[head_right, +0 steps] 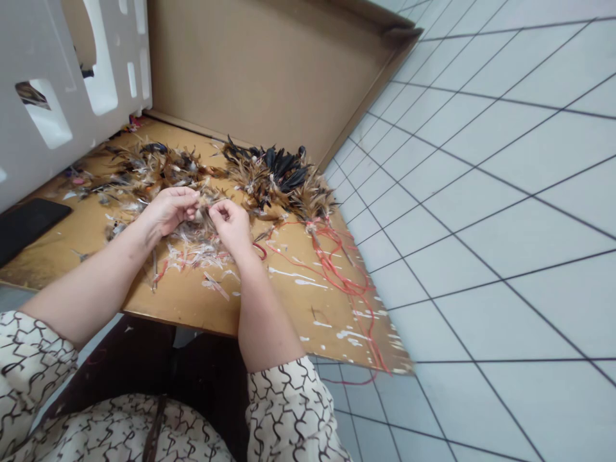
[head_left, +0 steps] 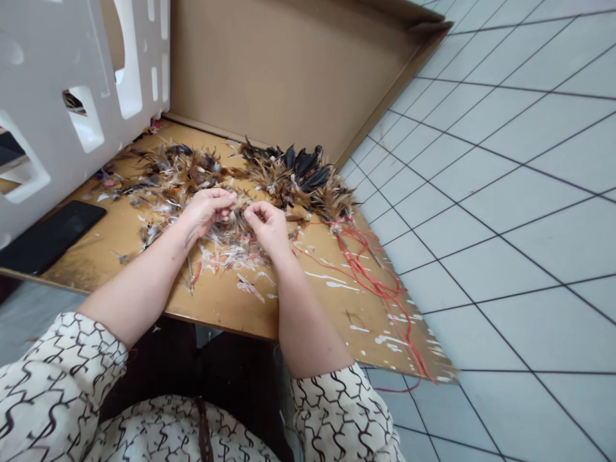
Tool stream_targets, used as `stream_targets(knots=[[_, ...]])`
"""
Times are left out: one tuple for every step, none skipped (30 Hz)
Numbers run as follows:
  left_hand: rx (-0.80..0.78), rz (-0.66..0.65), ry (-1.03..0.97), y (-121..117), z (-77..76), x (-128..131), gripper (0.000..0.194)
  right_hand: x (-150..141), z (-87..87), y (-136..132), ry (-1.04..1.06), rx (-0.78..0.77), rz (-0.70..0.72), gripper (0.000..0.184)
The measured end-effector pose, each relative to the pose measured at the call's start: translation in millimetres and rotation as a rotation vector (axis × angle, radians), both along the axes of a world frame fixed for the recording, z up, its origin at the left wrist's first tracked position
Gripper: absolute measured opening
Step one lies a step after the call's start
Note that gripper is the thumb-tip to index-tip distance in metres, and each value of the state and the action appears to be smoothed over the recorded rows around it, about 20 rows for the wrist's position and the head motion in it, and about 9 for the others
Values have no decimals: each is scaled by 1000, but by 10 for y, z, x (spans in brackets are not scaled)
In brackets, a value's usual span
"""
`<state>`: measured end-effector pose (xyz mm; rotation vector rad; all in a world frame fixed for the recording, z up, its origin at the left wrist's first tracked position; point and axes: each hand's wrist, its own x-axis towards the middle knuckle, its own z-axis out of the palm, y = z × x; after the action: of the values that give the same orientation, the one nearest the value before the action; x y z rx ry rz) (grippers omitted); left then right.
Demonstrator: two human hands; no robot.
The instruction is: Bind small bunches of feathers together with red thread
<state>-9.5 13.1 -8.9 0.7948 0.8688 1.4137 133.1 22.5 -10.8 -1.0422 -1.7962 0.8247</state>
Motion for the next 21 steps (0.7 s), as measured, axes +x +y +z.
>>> stream_targets(knots=[[-6,1,-18,-4,11,-3,21,1,-2,0,1,-14,16,13],[-11,1,-34,-7,20,-7,21,0,-4,0,-2,-29,34,13],[-16,1,-48,-8,26,-11,21,-4,-7,-1,-6,-43,54,14],[-21,0,-60,-8,30,-16,21,-10,-11,-4,-10,-56,75,14],[-26,-2,-71,-8,32,-21,20,-17,-16,-8,-15,-69,95,13],[-31,-6,-77,-6,32,-24,19,-26,-21,-13,-21,-82,115,12],[-32,-12,-80,-4,31,-27,18,-35,-27,-19,-26,-92,131,11],[-29,-21,-80,-1,28,-29,19,-44,-33,-26,-31,-99,146,10],[-22,-32,-76,2,24,-29,19,-51,-39,-32,-36,-101,158,10],[-12,-41,-70,5,20,-27,21,-57,-45,-38,-41,-100,170,9],[-4,-50,-60,8,15,-24,22,-61,-49,-43,-46,-96,180,9],[2,-57,-49,10,10,-19,24,-63,-52,-47,-52,-93,188,8],[4,-59,-38,13,4,-13,25,-63,-52,-51,-57,-93,196,8],[1,-57,-28,15,-2,-8,26,-63,-50,-56,-62,-96,205,8],[-3,-54,-20,17,-7,-3,26,-62,-46,-61,-65,-102,212,8],[-10,-52,-14,19,-12,1,27,-60,-39,-67,-66,-109,219,8],[-20,-50,-10,21,-17,4,28,-59,-31,-73,-63,-114,224,8],[-32,-49,-7,22,-21,6,29,-58,-21,-81,-59,-119,228,9],[-45,-48,-4,23,-24,7,30,-56,-10,-89,-56,-121,230,9],[-56,-47,-2,25,-26,7,30,-55,1,-97,-54,-122,233,9],[-66,-45,2,26,-28,7,30,-53,11,-104,-52,-121,235,9]])
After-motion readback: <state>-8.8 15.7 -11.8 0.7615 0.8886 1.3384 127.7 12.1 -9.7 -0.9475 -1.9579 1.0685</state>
